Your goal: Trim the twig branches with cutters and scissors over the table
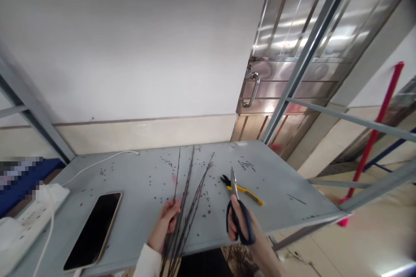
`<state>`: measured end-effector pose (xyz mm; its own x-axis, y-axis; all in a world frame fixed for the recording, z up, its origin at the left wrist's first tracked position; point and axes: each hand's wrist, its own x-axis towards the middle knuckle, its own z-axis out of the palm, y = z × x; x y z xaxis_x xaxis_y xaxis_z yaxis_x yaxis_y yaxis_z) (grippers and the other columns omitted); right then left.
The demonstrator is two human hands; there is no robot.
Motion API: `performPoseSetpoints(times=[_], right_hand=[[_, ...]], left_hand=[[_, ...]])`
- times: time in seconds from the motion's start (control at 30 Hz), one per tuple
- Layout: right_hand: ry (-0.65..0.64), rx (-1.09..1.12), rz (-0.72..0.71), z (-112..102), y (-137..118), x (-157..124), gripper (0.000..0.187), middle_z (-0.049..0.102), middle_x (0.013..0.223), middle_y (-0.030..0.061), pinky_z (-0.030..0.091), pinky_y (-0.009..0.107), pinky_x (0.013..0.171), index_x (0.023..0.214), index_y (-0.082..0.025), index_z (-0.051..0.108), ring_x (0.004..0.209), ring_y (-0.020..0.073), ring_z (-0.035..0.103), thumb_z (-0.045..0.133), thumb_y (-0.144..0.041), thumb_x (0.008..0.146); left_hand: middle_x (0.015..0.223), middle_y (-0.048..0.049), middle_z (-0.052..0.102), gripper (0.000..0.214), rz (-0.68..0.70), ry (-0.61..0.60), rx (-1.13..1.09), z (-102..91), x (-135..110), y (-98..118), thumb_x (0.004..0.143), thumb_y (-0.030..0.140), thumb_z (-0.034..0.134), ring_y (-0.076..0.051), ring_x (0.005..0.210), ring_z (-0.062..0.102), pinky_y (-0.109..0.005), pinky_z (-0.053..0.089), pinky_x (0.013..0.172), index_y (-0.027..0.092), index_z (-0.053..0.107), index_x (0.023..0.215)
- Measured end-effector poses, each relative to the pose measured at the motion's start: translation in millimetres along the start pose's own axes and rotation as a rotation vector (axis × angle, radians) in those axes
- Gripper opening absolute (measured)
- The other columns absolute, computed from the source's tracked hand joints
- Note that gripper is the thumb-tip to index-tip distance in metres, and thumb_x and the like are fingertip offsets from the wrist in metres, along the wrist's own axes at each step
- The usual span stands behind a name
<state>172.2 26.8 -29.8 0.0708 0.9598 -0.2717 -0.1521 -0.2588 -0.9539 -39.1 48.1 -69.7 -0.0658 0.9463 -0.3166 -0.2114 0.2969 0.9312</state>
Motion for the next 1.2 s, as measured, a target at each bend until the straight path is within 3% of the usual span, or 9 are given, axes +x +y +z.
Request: performPoseSetpoints(times=[0.13, 0.27, 0.43, 0.53, 0.73, 0.83, 0.93, 1.0, 1.2], right_hand=[[-0.016, 0.038, 0.027, 13.7, 24.8, -11.4, 0.059, 0.037, 0.035, -0.0072, 0.032, 0.023, 0.029, 0.06, -0.022, 0.039, 0.026, 0.0101, 0.04, 0.043, -0.081, 0.061], [-0.018, 0.097, 0.021, 21.6, 39.6, -21.0, 0.056, 0.038, 0.036, -0.0072, 0.034, 0.023, 0.031, 0.061, -0.022, 0.039, 0.027, 0.0097, 0.041, 0.045, -0.078, 0.065], [-0.024, 0.184, 0.094, 32.5, 49.4, -26.8, 0.057, 0.038, 0.034, -0.0077, 0.031, 0.022, 0.028, 0.062, -0.021, 0.04, 0.025, 0.0082, 0.036, 0.051, -0.077, 0.06], [0.087, 0.383, 0.048, 40.7, 45.2, -28.5, 0.055, 0.039, 0.036, -0.0077, 0.033, 0.021, 0.032, 0.06, -0.02, 0.04, 0.028, 0.007, 0.038, 0.049, -0.075, 0.065], [0.098, 0.577, 0.063, 42.4, 41.5, -22.4, 0.058, 0.037, 0.034, -0.0073, 0.031, 0.02, 0.032, 0.056, -0.019, 0.042, 0.028, 0.0064, 0.036, 0.044, -0.077, 0.067], [0.032, 0.561, 0.069, 39.1, 43.7, -20.3, 0.058, 0.038, 0.034, -0.0068, 0.033, 0.021, 0.033, 0.057, -0.019, 0.044, 0.028, 0.0071, 0.038, 0.045, -0.076, 0.067], [-0.01, 0.436, 0.065, 36.5, 44.7, -21.1, 0.053, 0.042, 0.038, -0.0067, 0.037, 0.022, 0.034, 0.064, -0.018, 0.048, 0.03, 0.0087, 0.042, 0.054, -0.071, 0.065], [-0.028, 0.345, 0.059, 35.6, 45.4, -22.0, 0.052, 0.043, 0.04, -0.0066, 0.036, 0.022, 0.033, 0.067, -0.017, 0.049, 0.03, 0.0089, 0.042, 0.058, -0.069, 0.064], [-0.022, 0.316, -0.049, 41.3, 47.5, -29.9, 0.049, 0.05, 0.05, -0.0034, 0.038, 0.022, 0.037, 0.07, -0.017, 0.05, 0.037, 0.0086, 0.046, 0.056, -0.066, 0.068]], left_hand=[[0.073, -0.0033, 0.067, 0.036, 0.197, 0.149, 0.294, 4.7, 8.7, 2.8, 0.053, 0.034, 0.074, -0.017, 0.063, 0.061, -0.027, 0.046, 0.058, 0.015, 0.066, 0.083], [0.077, -0.0093, 0.071, 0.023, 0.265, 0.171, 0.372, 3.5, 15.7, 1.9, 0.053, 0.026, 0.072, -0.025, 0.079, 0.064, -0.038, 0.045, 0.08, 0.015, 0.068, 0.072], [0.083, -0.0084, 0.072, 0.028, 0.252, 0.104, 0.312, 3.7, 9.0, 1.9, 0.06, 0.035, 0.07, -0.02, 0.068, 0.063, -0.029, 0.047, 0.061, 0.015, 0.071, 0.081], [0.079, -0.0047, 0.071, 0.043, 0.129, 0.046, 0.136, 3.7, 0.2, 3.4, 0.058, 0.041, 0.073, -0.005, 0.038, 0.043, -0.018, 0.028, 0.036, 0.015, 0.069, 0.092], [0.074, -0.0029, 0.069, 0.052, 0.017, 0.018, -0.132, 1.6, -7.2, 2.1, 0.045, 0.041, 0.082, 0.003, 0.033, 0.023, -0.014, 0.01, 0.034, 0.015, 0.07, 0.089], [0.069, -0.0014, 0.069, 0.046, 0.021, 0.023, -0.203, 2.6, -8.2, 0.3, 0.045, 0.039, 0.083, 0.001, 0.034, 0.034, -0.014, 0.021, 0.034, 0.016, 0.072, 0.083], [0.075, -0.0028, 0.071, 0.038, 0.056, 0.02, -0.287, 5.4, -9.5, 0.0, 0.045, 0.033, 0.084, -0.01, 0.06, 0.059, -0.017, 0.043, 0.054, 0.018, 0.073, 0.078], [0.079, -0.0037, 0.072, 0.037, 0.058, 0.014, -0.307, 7.7, -10.3, 0.3, 0.046, 0.029, 0.084, -0.014, 0.073, 0.062, -0.019, 0.046, 0.063, 0.018, 0.073, 0.079], [0.063, -0.0021, 0.067, 0.041, 0.013, -0.06, -0.322, 10.2, -11.7, -3.3, 0.05, 0.032, 0.083, -0.008, 0.046, 0.055, -0.018, 0.041, 0.044, 0.014, 0.07, 0.084]])
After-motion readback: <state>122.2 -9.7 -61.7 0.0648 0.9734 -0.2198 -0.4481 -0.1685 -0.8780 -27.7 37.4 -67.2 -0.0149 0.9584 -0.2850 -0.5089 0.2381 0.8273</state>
